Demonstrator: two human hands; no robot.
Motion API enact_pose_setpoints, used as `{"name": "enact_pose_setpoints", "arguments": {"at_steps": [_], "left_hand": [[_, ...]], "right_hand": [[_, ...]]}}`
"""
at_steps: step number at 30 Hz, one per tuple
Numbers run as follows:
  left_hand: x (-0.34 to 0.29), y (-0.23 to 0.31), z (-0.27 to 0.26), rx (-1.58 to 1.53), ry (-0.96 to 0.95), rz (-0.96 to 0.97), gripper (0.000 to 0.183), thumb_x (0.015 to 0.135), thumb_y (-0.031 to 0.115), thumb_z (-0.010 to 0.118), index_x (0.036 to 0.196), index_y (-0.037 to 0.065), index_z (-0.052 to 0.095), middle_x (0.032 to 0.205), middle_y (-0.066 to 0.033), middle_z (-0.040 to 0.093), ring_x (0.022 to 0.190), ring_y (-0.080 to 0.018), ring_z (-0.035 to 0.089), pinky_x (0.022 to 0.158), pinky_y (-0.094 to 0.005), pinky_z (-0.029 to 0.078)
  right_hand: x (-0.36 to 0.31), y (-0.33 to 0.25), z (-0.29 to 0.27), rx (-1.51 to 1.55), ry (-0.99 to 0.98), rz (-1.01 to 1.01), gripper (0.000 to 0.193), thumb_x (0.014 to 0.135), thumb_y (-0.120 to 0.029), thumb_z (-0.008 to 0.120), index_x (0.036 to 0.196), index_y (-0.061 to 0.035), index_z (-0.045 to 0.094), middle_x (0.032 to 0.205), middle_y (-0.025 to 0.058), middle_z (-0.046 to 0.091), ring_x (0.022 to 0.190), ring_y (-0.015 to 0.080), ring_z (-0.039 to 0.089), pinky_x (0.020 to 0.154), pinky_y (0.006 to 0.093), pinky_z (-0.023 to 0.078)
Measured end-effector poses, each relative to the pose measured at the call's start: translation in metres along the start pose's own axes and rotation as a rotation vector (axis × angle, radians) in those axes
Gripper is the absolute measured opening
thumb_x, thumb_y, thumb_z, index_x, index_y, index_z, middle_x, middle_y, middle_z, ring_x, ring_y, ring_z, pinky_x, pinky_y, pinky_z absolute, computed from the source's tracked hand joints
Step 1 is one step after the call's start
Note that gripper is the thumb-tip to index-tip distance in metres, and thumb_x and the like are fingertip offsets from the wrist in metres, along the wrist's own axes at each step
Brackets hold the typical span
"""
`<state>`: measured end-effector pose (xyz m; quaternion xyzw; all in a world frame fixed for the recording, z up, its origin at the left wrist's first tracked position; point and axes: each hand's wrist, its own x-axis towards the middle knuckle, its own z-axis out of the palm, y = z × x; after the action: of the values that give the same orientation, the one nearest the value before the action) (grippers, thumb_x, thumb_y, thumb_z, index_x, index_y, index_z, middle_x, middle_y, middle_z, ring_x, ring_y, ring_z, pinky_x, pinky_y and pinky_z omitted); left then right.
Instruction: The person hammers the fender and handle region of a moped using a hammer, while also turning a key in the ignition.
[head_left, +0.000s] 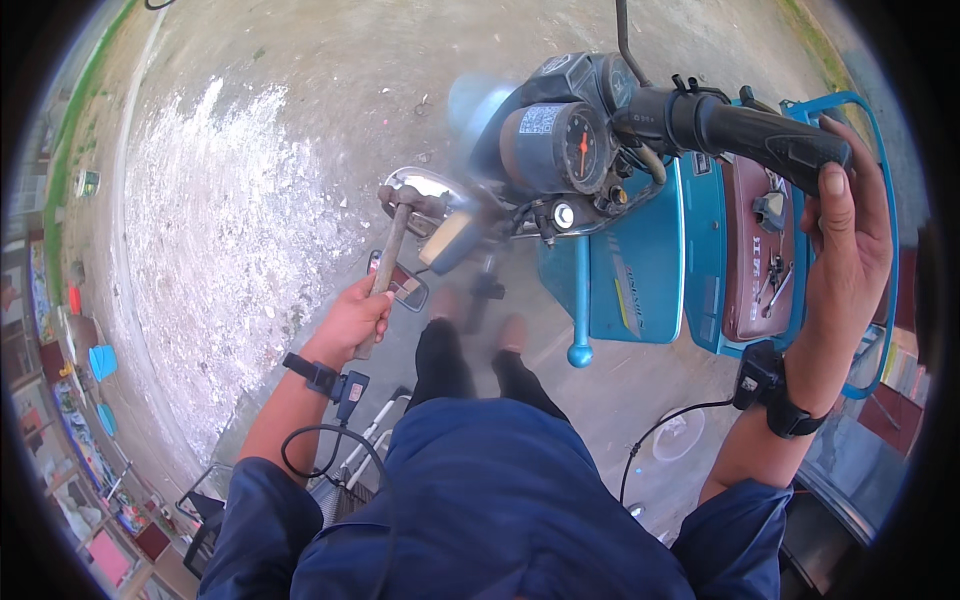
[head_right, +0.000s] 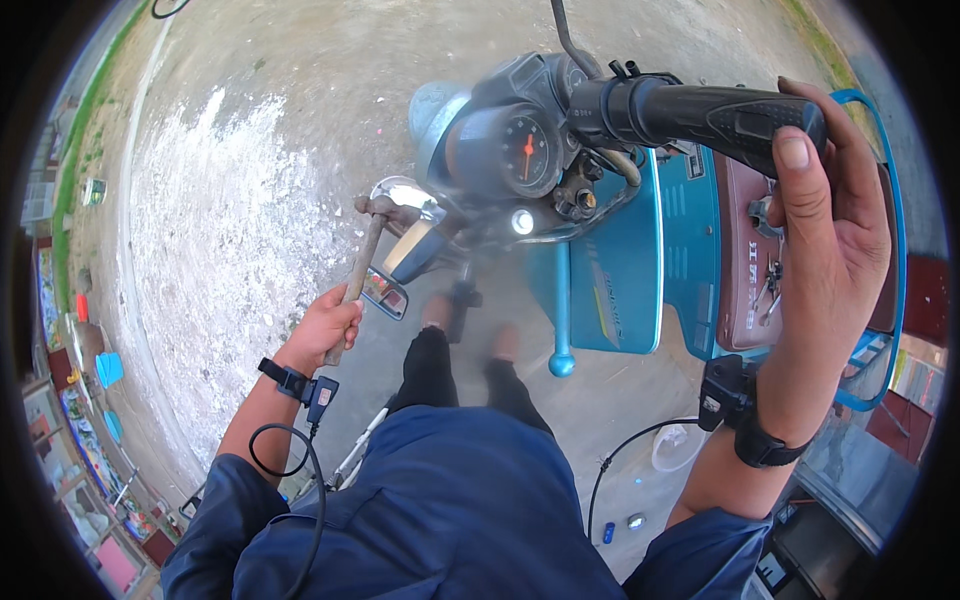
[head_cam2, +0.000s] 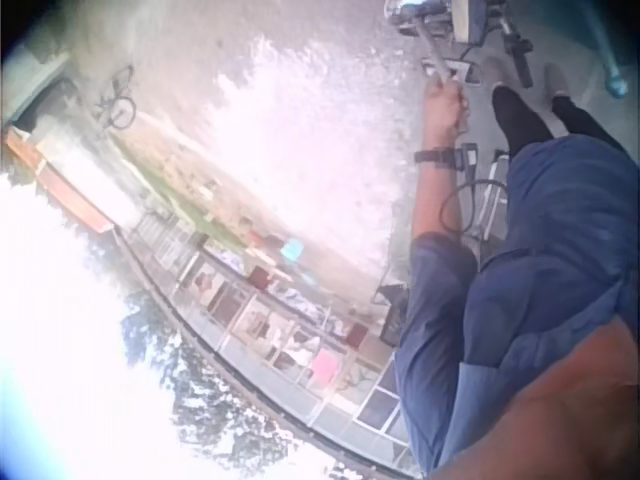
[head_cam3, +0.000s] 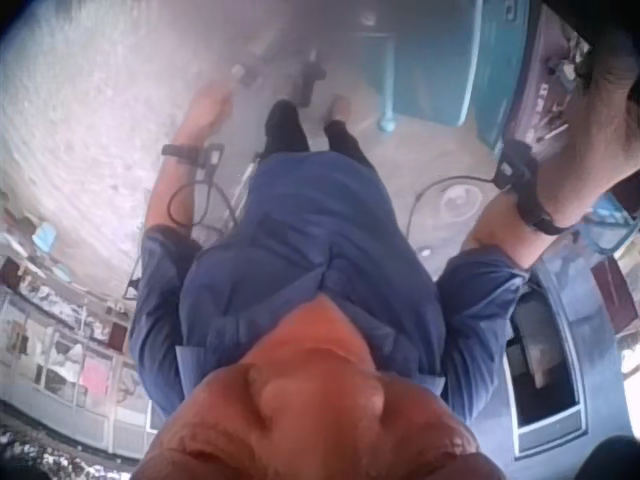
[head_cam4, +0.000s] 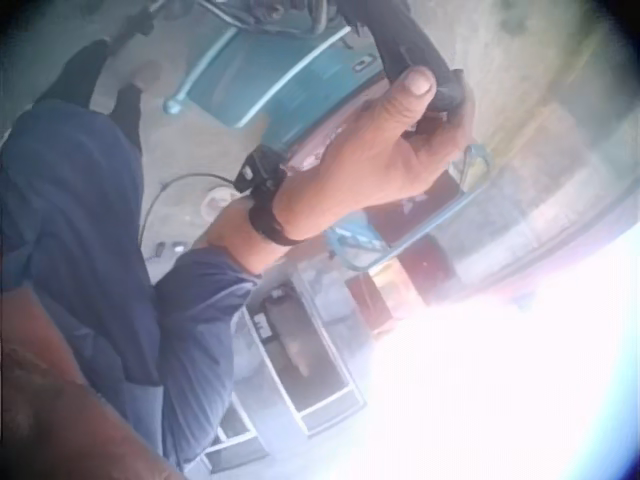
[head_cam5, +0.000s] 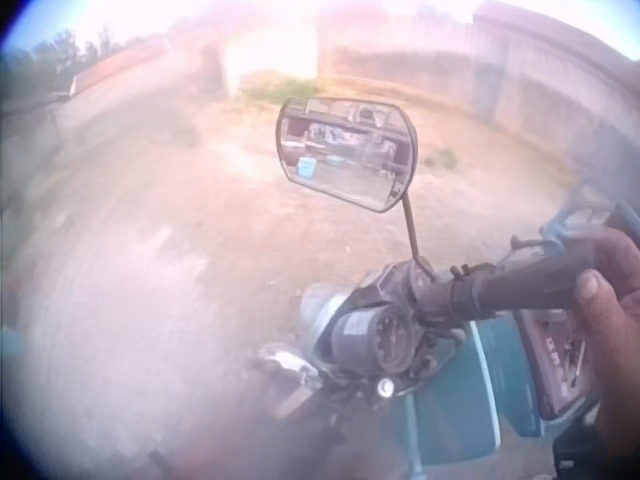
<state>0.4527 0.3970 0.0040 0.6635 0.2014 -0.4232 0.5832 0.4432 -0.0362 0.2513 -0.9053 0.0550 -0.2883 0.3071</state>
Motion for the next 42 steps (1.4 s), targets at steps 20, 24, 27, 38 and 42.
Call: {"name": "enact_pose_setpoints", "arguments": {"at_steps": [20,24,27,38,42], "left_hand": [[0.098,0.070,-0.050,0.256,-0.244,0.014,0.048,0.098,0.012,0.055,0.143,0.001,0.045,0.070,0.0023,0.050,0.050,-0.0065,0.048,0.045,-0.0238,0.042],[0.084,0.077,-0.039,0.351,-0.362,0.017,0.048,0.098,0.012,0.055,0.143,0.001,0.045,0.070,0.0020,0.050,0.050,-0.0064,0.049,0.045,-0.0235,0.042],[0.079,0.077,-0.040,0.355,-0.439,-0.040,0.047,0.098,0.011,0.055,0.143,0.001,0.045,0.069,0.0023,0.050,0.049,-0.0062,0.049,0.045,-0.0236,0.042],[0.085,0.076,-0.034,0.346,-0.334,0.052,0.050,0.098,0.011,0.054,0.146,0.001,0.042,0.065,0.0033,0.049,0.050,-0.0063,0.049,0.048,-0.0226,0.042],[0.072,0.085,-0.046,0.411,-0.458,-0.037,0.057,0.098,0.010,0.054,0.152,0.004,0.036,0.067,0.0024,0.051,0.050,-0.0066,0.049,0.048,-0.0226,0.042]], "right_hand": [[-0.032,0.034,-0.067,-0.750,0.001,-0.010,0.032,0.101,-0.022,0.058,0.131,-0.0123,0.061,0.119,0.0127,0.067,0.102,0.0207,0.068,0.084,0.0279,0.055],[-0.044,0.042,-0.095,-1.365,-0.071,-0.445,0.041,0.096,-0.011,0.068,0.135,-0.0171,0.056,0.120,0.0132,0.067,0.108,0.0266,0.068,0.088,0.0341,0.058],[-0.039,0.020,-0.061,-0.379,0.156,0.301,0.053,0.093,-0.010,0.071,0.140,-0.0221,0.049,0.119,0.0133,0.067,0.109,0.0288,0.068,0.088,0.0368,0.059],[-0.035,0.016,-0.055,-0.482,0.160,0.244,0.038,0.097,-0.013,0.066,0.133,-0.0196,0.054,0.115,0.0128,0.067,0.104,0.0276,0.070,0.082,0.0341,0.060],[-0.035,0.024,-0.060,-0.438,0.152,0.180,0.041,0.098,-0.014,0.066,0.136,-0.0209,0.053,0.111,0.0122,0.068,0.101,0.0256,0.071,0.080,0.0332,0.060]]}}
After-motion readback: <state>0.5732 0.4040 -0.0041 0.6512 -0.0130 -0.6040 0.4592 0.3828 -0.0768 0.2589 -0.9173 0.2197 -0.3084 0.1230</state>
